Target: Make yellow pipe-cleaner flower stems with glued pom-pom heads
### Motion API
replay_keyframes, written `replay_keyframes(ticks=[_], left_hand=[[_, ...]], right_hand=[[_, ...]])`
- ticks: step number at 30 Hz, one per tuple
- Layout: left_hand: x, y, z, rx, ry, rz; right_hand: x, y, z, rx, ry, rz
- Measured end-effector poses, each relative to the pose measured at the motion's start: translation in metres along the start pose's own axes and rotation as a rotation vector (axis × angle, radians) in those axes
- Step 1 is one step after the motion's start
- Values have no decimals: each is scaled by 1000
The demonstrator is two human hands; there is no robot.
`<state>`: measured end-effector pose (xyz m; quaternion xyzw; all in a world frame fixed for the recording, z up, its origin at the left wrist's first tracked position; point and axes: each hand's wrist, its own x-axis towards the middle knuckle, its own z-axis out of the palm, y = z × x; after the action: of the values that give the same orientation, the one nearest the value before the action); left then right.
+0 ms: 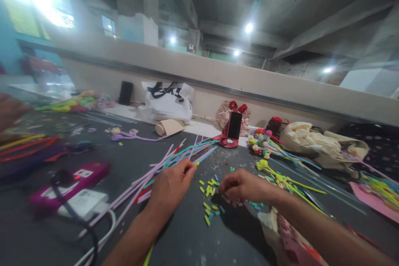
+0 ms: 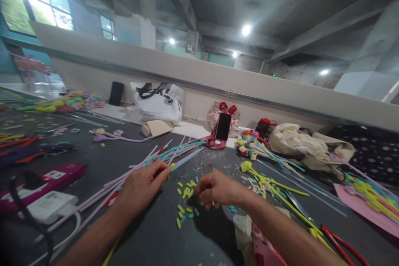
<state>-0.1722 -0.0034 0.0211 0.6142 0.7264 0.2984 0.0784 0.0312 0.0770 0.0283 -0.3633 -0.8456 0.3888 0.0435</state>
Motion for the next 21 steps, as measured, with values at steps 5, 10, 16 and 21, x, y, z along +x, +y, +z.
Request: replay_keyframes(ticks=[5, 10, 16, 21], left_hand=[[-1, 1, -1, -6, -16, 3], [-2, 1, -1, -11, -6, 11], [-1, -1, 0, -8, -6, 20], [0, -1, 1, -11, 9, 25]], right_hand=[[-16, 2, -7, -222, 40, -73], [-22, 13, -6, -502, 85, -168], [-19, 21, 2, -658, 107, -195], [-20, 19, -4, -600, 214, -161]])
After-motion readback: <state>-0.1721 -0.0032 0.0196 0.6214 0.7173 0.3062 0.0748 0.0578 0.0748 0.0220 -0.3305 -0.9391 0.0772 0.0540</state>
